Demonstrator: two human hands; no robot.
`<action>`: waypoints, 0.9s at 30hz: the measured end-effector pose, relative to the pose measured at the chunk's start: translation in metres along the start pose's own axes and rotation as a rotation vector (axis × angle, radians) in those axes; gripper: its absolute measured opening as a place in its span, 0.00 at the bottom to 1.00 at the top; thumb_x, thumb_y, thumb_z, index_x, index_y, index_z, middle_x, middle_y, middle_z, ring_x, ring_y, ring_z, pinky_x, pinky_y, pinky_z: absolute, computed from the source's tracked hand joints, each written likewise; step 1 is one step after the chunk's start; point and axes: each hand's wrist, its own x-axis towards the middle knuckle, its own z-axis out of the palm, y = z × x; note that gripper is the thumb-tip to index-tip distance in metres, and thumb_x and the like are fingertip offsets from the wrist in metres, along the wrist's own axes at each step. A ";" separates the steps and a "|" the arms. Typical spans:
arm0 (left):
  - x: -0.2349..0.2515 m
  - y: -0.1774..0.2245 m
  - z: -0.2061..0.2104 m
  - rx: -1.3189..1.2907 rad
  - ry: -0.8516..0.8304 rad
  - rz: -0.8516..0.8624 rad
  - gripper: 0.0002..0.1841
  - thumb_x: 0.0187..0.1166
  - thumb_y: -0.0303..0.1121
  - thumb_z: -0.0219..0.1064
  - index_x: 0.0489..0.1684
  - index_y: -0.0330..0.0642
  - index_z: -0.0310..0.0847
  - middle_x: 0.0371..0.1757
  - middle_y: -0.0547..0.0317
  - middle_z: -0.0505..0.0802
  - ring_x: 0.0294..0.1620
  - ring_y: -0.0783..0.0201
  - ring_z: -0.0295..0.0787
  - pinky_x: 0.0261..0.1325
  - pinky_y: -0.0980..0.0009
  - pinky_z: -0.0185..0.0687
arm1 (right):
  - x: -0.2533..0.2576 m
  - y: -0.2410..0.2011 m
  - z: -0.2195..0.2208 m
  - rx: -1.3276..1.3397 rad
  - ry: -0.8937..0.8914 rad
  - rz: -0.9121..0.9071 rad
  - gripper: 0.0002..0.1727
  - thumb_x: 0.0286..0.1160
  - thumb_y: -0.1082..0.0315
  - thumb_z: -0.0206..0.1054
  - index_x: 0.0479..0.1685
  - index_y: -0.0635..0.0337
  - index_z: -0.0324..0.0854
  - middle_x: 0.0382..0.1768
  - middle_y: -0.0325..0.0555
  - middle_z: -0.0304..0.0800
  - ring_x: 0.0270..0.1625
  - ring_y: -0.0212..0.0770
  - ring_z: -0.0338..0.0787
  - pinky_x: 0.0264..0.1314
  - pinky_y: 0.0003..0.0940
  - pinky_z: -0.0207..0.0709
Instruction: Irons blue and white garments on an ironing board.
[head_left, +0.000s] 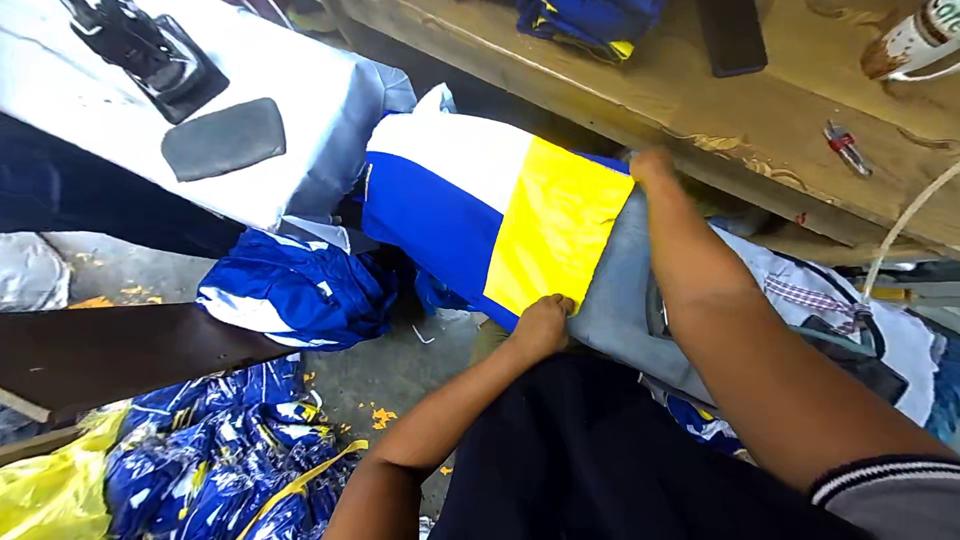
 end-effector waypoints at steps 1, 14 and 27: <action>0.003 0.007 0.008 -0.010 -0.022 0.037 0.19 0.76 0.20 0.62 0.66 0.28 0.80 0.68 0.33 0.85 0.73 0.39 0.81 0.75 0.44 0.76 | 0.001 0.010 -0.008 -0.026 0.003 0.017 0.23 0.85 0.64 0.58 0.68 0.76 0.78 0.74 0.72 0.78 0.80 0.67 0.75 0.75 0.73 0.65; 0.038 0.007 0.049 0.024 -0.268 -0.026 0.28 0.89 0.43 0.61 0.81 0.31 0.71 0.82 0.32 0.74 0.85 0.36 0.68 0.82 0.40 0.66 | -0.001 0.060 -0.052 -0.209 -0.072 -0.139 0.26 0.89 0.59 0.60 0.68 0.78 0.78 0.71 0.78 0.79 0.75 0.72 0.79 0.75 0.73 0.67; 0.040 0.014 0.050 0.087 -0.296 -0.074 0.30 0.89 0.42 0.62 0.85 0.31 0.66 0.84 0.31 0.71 0.85 0.34 0.67 0.81 0.41 0.69 | -0.142 0.194 -0.034 0.186 -0.077 0.008 0.39 0.86 0.47 0.65 0.86 0.65 0.62 0.64 0.77 0.83 0.67 0.74 0.84 0.70 0.73 0.71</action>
